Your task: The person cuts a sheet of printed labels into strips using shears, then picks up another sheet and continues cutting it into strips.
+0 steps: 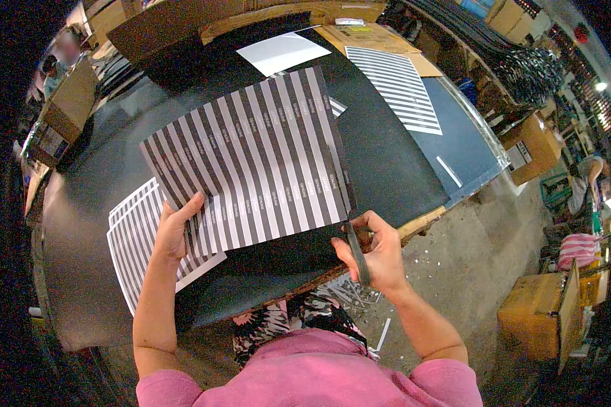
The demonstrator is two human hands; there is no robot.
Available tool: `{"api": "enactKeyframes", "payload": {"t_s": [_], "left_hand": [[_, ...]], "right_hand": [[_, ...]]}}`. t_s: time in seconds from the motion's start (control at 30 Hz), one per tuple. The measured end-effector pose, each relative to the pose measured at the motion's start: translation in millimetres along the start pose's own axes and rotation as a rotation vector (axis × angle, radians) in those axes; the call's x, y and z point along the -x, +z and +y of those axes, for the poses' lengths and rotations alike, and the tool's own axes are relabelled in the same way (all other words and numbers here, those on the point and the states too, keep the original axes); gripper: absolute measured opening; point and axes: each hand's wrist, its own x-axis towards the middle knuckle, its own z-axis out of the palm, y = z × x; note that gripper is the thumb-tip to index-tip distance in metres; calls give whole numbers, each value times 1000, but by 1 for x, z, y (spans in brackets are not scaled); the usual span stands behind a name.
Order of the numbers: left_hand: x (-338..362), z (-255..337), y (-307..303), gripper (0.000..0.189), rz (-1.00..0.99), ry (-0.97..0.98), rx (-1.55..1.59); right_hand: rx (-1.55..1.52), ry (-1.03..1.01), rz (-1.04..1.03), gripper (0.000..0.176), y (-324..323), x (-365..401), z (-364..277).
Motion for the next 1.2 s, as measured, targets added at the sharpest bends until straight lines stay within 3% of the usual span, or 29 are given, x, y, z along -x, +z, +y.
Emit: {"api": "enactKeyframes", "payload": {"t_s": [0.23,0.4,0.7,1.2], "left_hand": [[-1,-3,-2,37,-4,2,-61],[3,-5,5,36,-1,7,-93],[5,-5,8,35,-13,-37,-77],[5,-4,9,35,-6,-23,-47]], "right_hand": [[32,67,1,24,-3,-1,2],[-121,-26,-8,37,-5,-9,4],[-78,-65,-60,25,-9,-19,9],[-62,-94,-38,24,-7,-17,10]]}}
